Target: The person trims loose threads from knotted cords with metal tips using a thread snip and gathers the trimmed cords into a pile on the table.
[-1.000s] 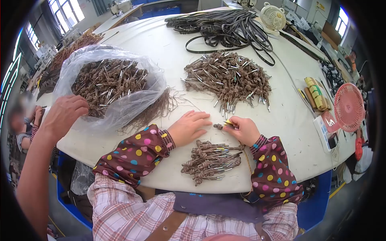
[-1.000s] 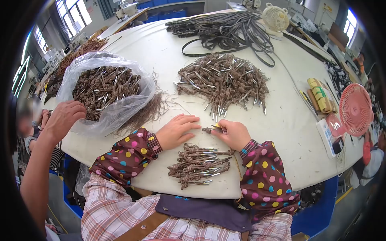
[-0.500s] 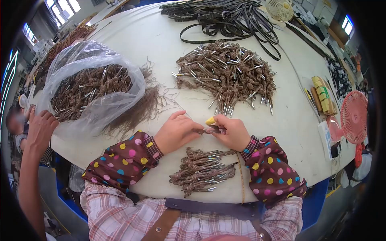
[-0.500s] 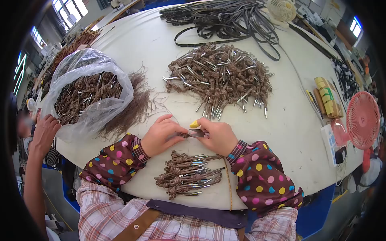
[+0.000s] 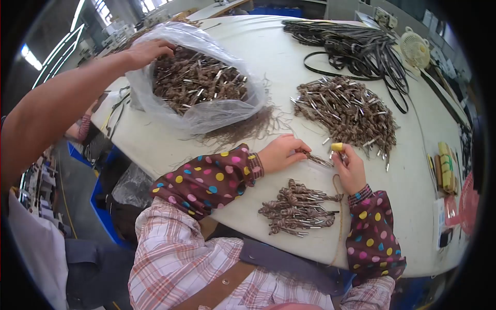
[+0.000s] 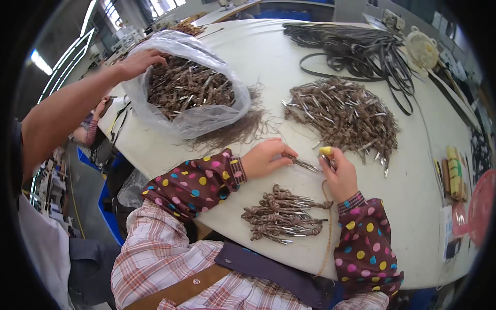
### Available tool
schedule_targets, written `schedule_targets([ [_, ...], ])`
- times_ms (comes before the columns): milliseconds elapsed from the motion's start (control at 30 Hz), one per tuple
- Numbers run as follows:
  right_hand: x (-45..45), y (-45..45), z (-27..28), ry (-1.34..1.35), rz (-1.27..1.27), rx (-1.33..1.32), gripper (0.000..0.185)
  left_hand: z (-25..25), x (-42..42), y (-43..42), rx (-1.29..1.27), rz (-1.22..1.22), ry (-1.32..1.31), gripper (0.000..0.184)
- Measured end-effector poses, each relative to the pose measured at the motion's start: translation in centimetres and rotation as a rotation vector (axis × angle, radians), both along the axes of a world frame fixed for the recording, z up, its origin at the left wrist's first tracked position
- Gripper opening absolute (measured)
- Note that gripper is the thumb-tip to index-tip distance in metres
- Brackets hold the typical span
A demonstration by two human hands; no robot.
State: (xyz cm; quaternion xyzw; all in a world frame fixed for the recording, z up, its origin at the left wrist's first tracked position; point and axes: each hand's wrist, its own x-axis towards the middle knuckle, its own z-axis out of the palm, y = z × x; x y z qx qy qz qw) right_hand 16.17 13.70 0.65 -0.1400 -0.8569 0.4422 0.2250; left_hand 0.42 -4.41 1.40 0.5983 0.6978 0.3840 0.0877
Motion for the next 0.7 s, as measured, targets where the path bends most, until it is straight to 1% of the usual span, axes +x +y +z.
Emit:
schedule_targets([
  [33,0.1,1.0,-0.3,0.083,-0.067,0.047,0.025,-0.3,0.2,0.1,0.033,-0.005,-0.006,0.017],
  [67,0.5,2.1,0.1,0.073,-0.169,0.088,0.027,0.2,0.3,0.3,-0.005,0.0,0.028,0.018],
  [100,0.9,3.4,0.0,0.159,-0.265,0.214,0.031,0.1,0.2,0.4,-0.039,-0.007,0.033,0.019],
  [133,1.4,4.9,0.1,0.144,-0.302,0.285,0.038,0.6,0.6,0.3,-0.056,0.007,0.022,0.019],
  [167,1.9,6.0,0.1,0.192,-0.344,0.4,0.049,0.7,0.6,0.3,-0.056,0.003,0.012,0.02],
  [200,2.1,7.7,-1.1,0.064,-0.447,0.388,0.065,0.5,0.6,0.4,-0.044,-0.001,0.0,0.02],
  [267,2.2,9.1,-2.0,-0.017,-0.509,0.463,0.075,0.5,0.8,0.4,-0.052,0.023,0.01,0.02],
  [367,0.9,9.3,-2.4,-0.04,-0.464,0.544,0.08,-0.4,-0.1,0.7,-0.04,-0.02,0.022,0.019],
  [467,-1.0,7.2,-0.9,-0.197,-0.397,0.603,0.082,-1.2,-0.5,0.7,0.007,-0.042,0.072,0.019],
  [500,-1.7,7.5,-1.9,-0.114,-0.411,0.702,0.075,-1.2,-0.5,0.7,0.002,-0.044,0.071,0.018],
  [600,-1.9,6.7,-0.3,-0.155,-0.249,0.575,0.064,-1.1,-0.4,0.7,-0.016,-0.046,0.063,0.018],
  [633,-1.7,6.4,-0.6,-0.083,-0.19,0.588,0.053,-1.1,-0.4,0.7,-0.021,-0.042,0.058,0.018],
  [700,-1.5,5.8,-0.5,-0.108,-0.088,0.531,0.049,-1.1,-0.5,0.9,-0.015,-0.048,0.049,0.017],
])
